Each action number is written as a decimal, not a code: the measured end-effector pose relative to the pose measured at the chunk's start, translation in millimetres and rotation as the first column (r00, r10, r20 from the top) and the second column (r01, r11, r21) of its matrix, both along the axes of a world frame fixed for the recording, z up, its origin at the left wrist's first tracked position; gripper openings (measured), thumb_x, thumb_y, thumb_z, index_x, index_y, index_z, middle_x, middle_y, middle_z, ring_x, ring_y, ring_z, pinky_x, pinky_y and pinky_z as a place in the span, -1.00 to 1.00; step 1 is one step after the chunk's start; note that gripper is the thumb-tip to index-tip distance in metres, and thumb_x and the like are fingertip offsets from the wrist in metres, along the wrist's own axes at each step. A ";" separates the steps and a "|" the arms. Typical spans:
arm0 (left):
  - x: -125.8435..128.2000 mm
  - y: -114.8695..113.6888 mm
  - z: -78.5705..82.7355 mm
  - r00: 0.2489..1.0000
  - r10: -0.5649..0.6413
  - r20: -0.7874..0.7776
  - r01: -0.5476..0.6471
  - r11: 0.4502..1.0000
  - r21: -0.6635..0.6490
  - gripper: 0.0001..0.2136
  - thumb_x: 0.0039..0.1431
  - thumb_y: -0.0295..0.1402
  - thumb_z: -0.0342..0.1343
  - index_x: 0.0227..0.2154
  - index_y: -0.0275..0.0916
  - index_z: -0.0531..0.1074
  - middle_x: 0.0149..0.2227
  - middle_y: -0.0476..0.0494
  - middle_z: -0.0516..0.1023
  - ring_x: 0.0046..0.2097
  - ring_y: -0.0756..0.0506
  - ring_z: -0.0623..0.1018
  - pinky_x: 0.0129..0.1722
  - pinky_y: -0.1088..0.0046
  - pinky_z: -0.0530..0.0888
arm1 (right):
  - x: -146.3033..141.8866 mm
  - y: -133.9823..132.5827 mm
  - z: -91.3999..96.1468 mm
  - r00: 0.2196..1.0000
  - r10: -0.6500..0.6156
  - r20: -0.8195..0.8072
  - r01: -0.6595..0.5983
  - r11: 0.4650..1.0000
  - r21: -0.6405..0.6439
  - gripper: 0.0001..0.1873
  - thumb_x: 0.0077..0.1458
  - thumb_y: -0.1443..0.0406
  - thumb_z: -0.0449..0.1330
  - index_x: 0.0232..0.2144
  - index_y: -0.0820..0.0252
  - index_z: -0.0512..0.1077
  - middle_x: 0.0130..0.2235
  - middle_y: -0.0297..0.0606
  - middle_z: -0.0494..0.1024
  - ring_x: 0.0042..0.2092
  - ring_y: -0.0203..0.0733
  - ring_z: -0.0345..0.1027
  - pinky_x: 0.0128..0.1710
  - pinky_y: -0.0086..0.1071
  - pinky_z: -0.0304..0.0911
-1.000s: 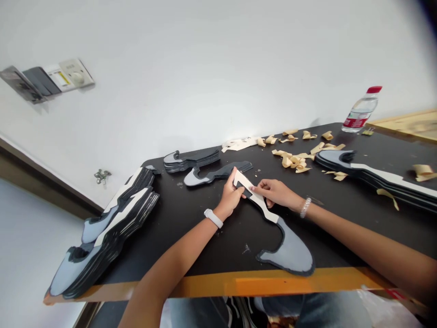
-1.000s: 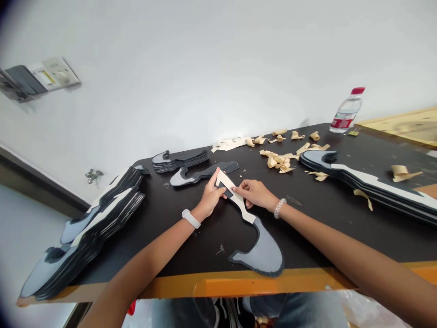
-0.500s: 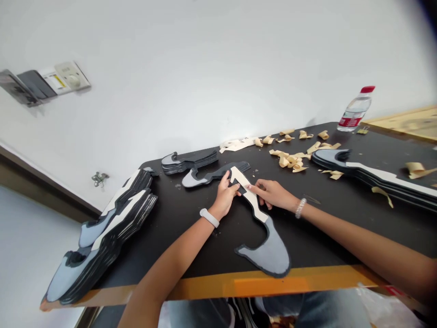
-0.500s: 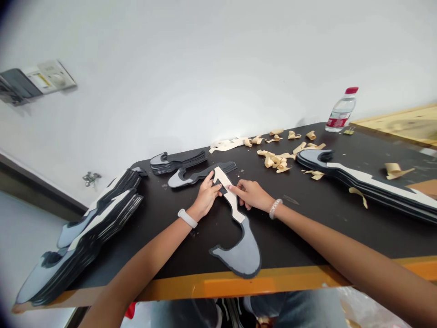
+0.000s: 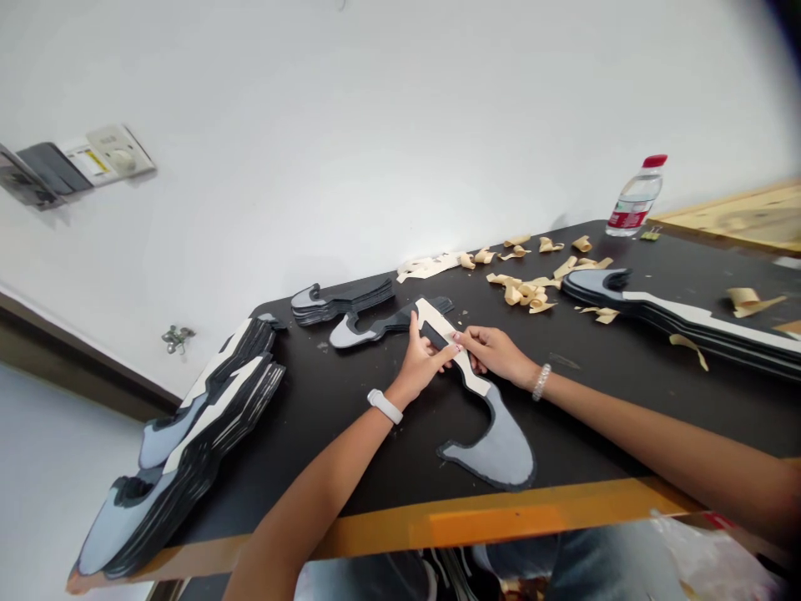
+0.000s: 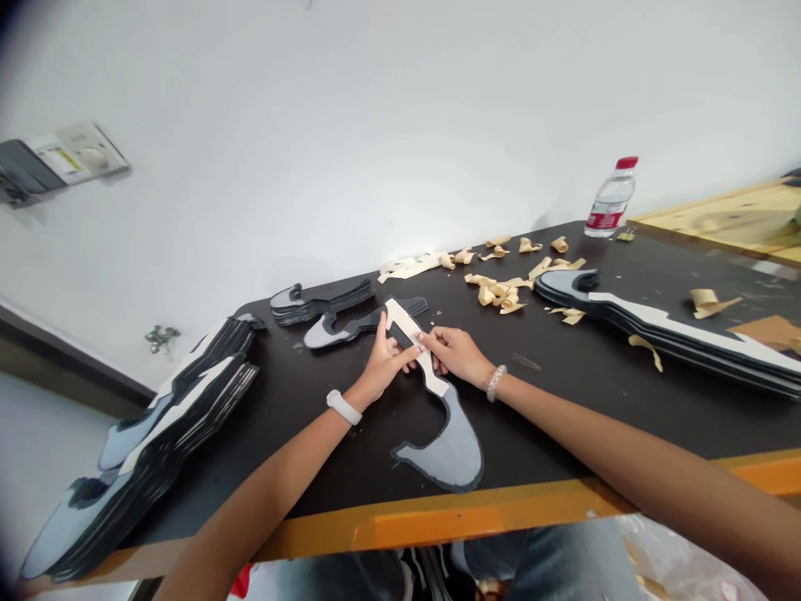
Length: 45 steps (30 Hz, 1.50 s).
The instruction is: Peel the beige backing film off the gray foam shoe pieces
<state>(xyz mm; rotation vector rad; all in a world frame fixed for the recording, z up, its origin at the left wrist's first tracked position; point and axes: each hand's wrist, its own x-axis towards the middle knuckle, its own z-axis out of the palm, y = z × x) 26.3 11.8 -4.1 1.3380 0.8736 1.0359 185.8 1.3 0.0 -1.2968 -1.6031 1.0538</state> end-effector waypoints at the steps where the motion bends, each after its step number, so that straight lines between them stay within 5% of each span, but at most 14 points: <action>1: 1.0 -1.1 -0.2 1.000 0.000 -0.006 0.001 1.000 0.005 0.12 -0.08 -0.37 0.30 0.24 -0.10 -0.57 -0.26 -0.09 0.47 -0.47 0.08 0.42 -0.54 0.60 0.32 | 0.4 0.4 0.3 1.000 -0.016 -0.016 0.017 1.000 0.011 -0.50 -0.02 -0.12 0.09 -0.61 0.16 0.19 -0.71 -0.44 0.33 -0.69 -0.39 0.20 -0.66 -0.52 0.10; 12: 3.3 0.2 -15.8 0.988 -0.090 -0.127 0.110 0.981 0.157 -0.01 -0.02 -0.38 0.23 0.26 -0.18 -0.43 -0.18 -0.15 0.47 -0.43 0.08 0.39 -0.44 0.56 0.30 | -1.1 2.5 2.8 0.979 -0.035 -0.200 0.027 0.999 -0.042 -0.48 -0.09 -0.14 0.16 -0.60 0.16 0.17 -0.67 -0.40 0.40 -0.64 -0.36 0.29 -0.60 -0.49 0.23; 20: 3.2 2.5 -14.8 0.987 -0.063 -0.149 0.083 0.987 0.134 -0.15 0.04 -0.34 0.19 0.26 -0.31 -0.24 -0.50 0.07 0.37 -0.49 0.08 0.34 -0.45 0.57 0.28 | 0.4 1.3 4.7 0.986 -0.051 -0.160 0.060 0.997 0.054 -0.52 0.01 -0.11 0.08 -0.55 0.17 0.21 -0.60 -0.37 0.42 -0.61 -0.38 0.28 -0.58 -0.50 0.20; 28: 0.1 3.4 -17.2 0.970 -0.150 -0.192 0.171 0.981 0.096 -0.11 -0.04 -0.32 0.23 0.24 -0.23 -0.24 -0.39 -0.02 0.46 -0.46 0.05 0.40 -0.46 0.55 0.30 | 4.7 7.0 -3.4 0.988 0.133 -0.079 -0.129 0.990 0.056 -0.54 -0.16 0.05 0.30 -0.36 0.16 0.17 -0.50 -0.41 0.46 -0.51 -0.30 0.36 -0.50 -0.43 0.28; 34: -4.7 -4.8 -1.8 0.845 -0.169 -0.507 0.307 0.930 0.201 -0.05 -0.13 -0.22 0.30 0.25 -0.29 -0.15 -0.50 0.10 0.31 -0.47 0.05 0.31 -0.44 0.53 0.24 | 6.5 2.7 6.5 0.991 -0.063 0.116 0.047 0.989 0.138 -0.63 -0.07 0.06 0.22 -0.40 0.13 0.17 -0.49 -0.38 0.45 -0.56 -0.28 0.35 -0.59 -0.43 0.25; 41: -9.1 3.1 8.4 0.799 -0.298 -0.522 0.440 0.882 0.170 -0.26 0.00 -0.26 0.19 0.22 -0.28 0.00 -0.50 0.09 0.29 -0.45 0.04 0.36 -0.39 0.53 0.28 | 26.9 20.3 -0.4 0.969 -0.241 0.043 0.233 0.962 0.142 -0.57 -0.03 -0.08 0.14 -0.40 0.14 0.19 -0.50 -0.36 0.43 -0.57 -0.28 0.33 -0.62 -0.43 0.26; 45: -18.3 10.4 23.1 0.766 -0.101 -0.635 0.380 0.867 0.321 -0.56 0.09 -0.33 0.08 0.06 -0.23 0.30 -0.42 0.00 0.42 -0.40 0.02 0.39 -0.34 0.51 0.31 | 40.4 32.6 -3.9 0.924 -0.383 0.004 0.372 0.900 0.228 -0.43 -0.01 -0.10 0.11 -0.14 0.19 0.19 -0.23 -0.11 0.50 -0.35 -0.11 0.44 -0.43 -0.29 0.38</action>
